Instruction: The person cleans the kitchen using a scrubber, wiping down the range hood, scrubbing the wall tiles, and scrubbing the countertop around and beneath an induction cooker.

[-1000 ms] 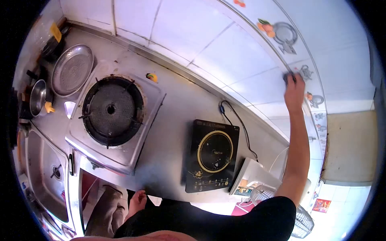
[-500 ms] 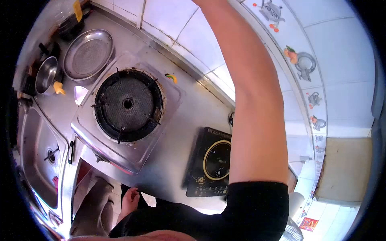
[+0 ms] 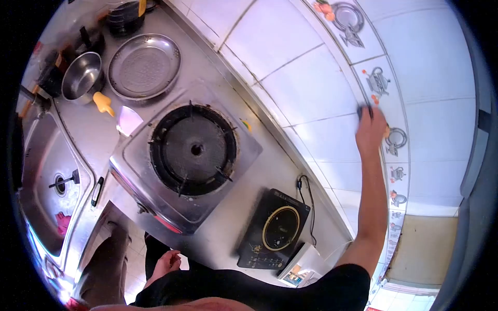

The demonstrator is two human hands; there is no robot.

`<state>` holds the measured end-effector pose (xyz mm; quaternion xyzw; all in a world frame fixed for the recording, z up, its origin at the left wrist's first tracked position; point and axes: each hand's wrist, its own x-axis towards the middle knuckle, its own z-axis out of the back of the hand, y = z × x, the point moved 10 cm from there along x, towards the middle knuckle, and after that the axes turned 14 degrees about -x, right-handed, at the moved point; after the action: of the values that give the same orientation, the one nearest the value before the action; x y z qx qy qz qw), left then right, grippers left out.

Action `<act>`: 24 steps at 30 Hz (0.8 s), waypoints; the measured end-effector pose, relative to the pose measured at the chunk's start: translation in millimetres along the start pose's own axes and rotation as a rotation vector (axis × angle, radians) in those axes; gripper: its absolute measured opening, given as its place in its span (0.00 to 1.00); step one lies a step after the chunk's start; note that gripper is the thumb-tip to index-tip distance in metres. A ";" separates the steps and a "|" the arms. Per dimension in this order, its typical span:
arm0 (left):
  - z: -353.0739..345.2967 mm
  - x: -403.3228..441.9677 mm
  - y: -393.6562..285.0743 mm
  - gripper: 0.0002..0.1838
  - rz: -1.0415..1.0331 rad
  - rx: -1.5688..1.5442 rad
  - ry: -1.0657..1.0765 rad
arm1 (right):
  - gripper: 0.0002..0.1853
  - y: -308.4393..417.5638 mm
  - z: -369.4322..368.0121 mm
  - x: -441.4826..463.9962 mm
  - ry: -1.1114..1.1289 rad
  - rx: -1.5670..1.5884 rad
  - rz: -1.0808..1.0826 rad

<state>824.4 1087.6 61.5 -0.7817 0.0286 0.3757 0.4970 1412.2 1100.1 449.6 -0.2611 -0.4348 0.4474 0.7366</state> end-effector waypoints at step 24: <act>40.9 4.1 -2.9 0.17 -0.094 -0.122 -0.130 | 0.11 94.1 40.2 156.7 -0.014 0.129 0.008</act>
<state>805.7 1123.1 52.0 -0.7848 -0.0632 0.4030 0.4665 1371.2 1282.4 460.1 -0.2118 -0.4091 0.4792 0.7471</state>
